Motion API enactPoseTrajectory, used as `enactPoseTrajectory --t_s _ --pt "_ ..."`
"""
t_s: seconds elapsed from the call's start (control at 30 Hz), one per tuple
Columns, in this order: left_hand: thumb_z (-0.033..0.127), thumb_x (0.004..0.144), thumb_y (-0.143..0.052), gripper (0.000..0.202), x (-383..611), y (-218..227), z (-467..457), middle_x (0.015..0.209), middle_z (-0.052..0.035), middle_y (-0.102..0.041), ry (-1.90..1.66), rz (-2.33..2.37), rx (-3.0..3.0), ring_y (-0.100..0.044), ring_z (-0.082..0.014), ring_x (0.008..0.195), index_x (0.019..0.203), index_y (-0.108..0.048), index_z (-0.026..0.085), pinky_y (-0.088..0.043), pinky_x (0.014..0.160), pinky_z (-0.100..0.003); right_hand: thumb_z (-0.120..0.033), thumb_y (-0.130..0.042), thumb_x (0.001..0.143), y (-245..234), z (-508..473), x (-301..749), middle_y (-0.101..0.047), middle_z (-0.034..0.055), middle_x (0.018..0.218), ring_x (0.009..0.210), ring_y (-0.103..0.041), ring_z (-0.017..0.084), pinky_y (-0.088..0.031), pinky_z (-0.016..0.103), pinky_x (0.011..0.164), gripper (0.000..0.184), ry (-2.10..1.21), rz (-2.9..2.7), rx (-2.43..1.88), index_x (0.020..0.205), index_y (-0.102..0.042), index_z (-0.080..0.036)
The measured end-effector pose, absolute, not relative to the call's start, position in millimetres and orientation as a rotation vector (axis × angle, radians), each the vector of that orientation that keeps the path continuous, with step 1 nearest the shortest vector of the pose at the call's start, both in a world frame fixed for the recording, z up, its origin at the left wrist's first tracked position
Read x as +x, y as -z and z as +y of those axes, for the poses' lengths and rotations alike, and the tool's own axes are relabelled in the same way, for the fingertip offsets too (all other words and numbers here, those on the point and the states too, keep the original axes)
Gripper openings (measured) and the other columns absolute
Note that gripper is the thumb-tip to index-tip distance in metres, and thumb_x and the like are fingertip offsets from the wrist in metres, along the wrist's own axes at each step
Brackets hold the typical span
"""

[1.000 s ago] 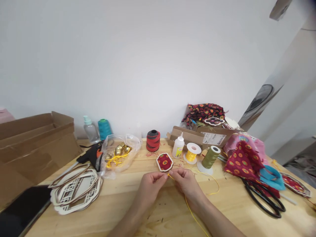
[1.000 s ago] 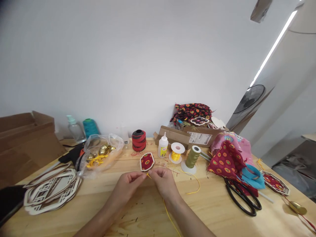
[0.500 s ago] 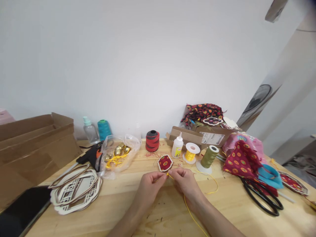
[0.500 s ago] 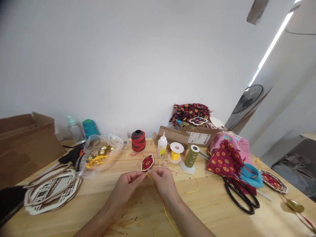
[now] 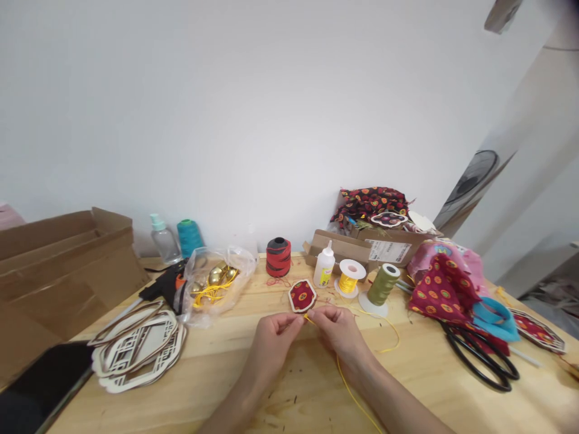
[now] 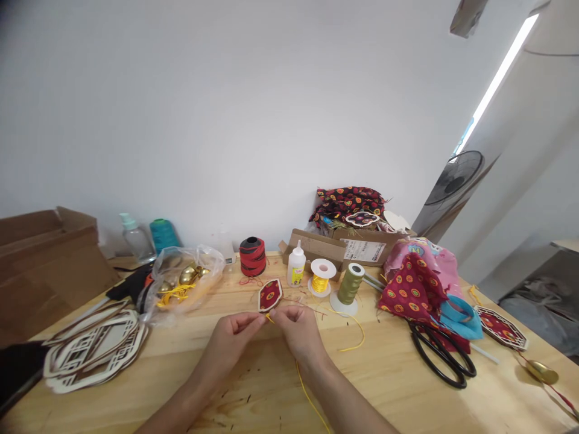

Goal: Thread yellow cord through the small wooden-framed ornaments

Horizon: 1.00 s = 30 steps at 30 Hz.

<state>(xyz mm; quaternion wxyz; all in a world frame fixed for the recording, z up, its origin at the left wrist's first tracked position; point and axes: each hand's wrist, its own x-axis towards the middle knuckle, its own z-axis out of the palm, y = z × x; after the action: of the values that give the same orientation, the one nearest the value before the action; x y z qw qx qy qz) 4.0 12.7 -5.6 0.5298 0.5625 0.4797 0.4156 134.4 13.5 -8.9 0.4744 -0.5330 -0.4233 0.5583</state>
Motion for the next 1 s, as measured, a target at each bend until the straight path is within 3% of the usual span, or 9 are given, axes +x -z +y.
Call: enactPoseTrajectory --t_s 0.17,0.27,0.37,0.5,0.7,0.87,1.0 --pt "0.035 0.069 -0.053 0.028 4 10 13 0.062 -0.0003 -0.065 -1.012 1.178 1.343 -0.054 -0.0150 0.061 0.080 -0.067 0.013 -0.038 0.058 -0.022 -0.035 -0.061 0.060 8 15 135 -0.025 -0.0098 0.033 0.034 -0.018 0.003 -0.014 0.019 0.037 0.026 -1.366 -1.021 -1.310 0.049 -0.052 -0.013" --pt "0.037 0.068 -0.054 0.028 5 13 13 0.043 0.0062 -0.050 -1.008 1.265 1.296 -0.039 -0.0077 0.040 0.080 -0.063 0.014 -0.028 0.042 -0.018 -0.034 -0.059 0.062 9 15 134 -0.026 -0.0099 0.035 0.034 -0.015 0.002 -0.011 0.019 0.037 0.026 -1.367 -1.025 -1.297 0.049 -0.050 -0.014" --pt "0.037 0.067 -0.055 0.026 6 14 12 0.040 0.0084 -0.041 -0.995 1.275 1.283 -0.029 -0.0054 0.037 0.077 -0.061 0.014 -0.021 0.039 -0.017 -0.034 -0.058 0.063 11 15 134 -0.025 -0.0101 0.035 0.033 -0.015 0.002 -0.010 0.020 0.036 0.025 -1.357 -1.033 -1.307 0.050 -0.049 -0.014" --pt "0.037 0.066 -0.056 0.025 6 13 12 0.045 0.0058 -0.047 -0.990 1.261 1.280 -0.035 -0.0066 0.042 0.073 -0.061 0.013 -0.023 0.042 -0.017 -0.037 -0.057 0.065 10 15 135 -0.022 -0.0105 0.035 0.032 -0.014 0.002 -0.009 0.019 0.035 0.030 -1.375 -1.045 -1.288 0.048 -0.047 -0.015" --pt "0.038 0.067 -0.055 0.027 6 12 12 0.053 0.0018 -0.058 -0.978 1.245 1.259 -0.048 -0.0110 0.052 0.074 -0.062 0.014 -0.031 0.047 -0.018 -0.049 -0.042 0.073 3 16 142 -0.016 -0.0102 0.032 0.031 -0.013 0.003 -0.007 0.020 0.035 0.045 -1.341 -1.049 -1.256 0.045 -0.048 -0.014" --pt "0.037 0.064 -0.058 0.029 7 15 13 0.053 0.0012 -0.062 -1.004 1.220 1.240 -0.052 -0.0137 0.053 0.079 -0.066 0.014 -0.035 0.048 -0.020 -0.040 -0.058 0.063 1 15 143 -0.026 -0.0099 0.035 0.034 -0.018 0.003 -0.011 0.018 0.036 0.032 -1.404 -1.091 -1.226 0.049 -0.046 -0.015" --pt "0.035 0.063 -0.059 0.028 7 15 13 0.056 0.0013 -0.064 -1.014 1.201 1.274 -0.053 -0.0145 0.056 0.079 -0.067 0.014 -0.036 0.050 -0.020 -0.038 -0.064 0.056 3 18 144 -0.035 -0.0073 0.043 0.040 -0.024 0.004 -0.016 0.018 0.039 0.030 -1.252 -1.117 -1.292 0.051 -0.048 -0.014"
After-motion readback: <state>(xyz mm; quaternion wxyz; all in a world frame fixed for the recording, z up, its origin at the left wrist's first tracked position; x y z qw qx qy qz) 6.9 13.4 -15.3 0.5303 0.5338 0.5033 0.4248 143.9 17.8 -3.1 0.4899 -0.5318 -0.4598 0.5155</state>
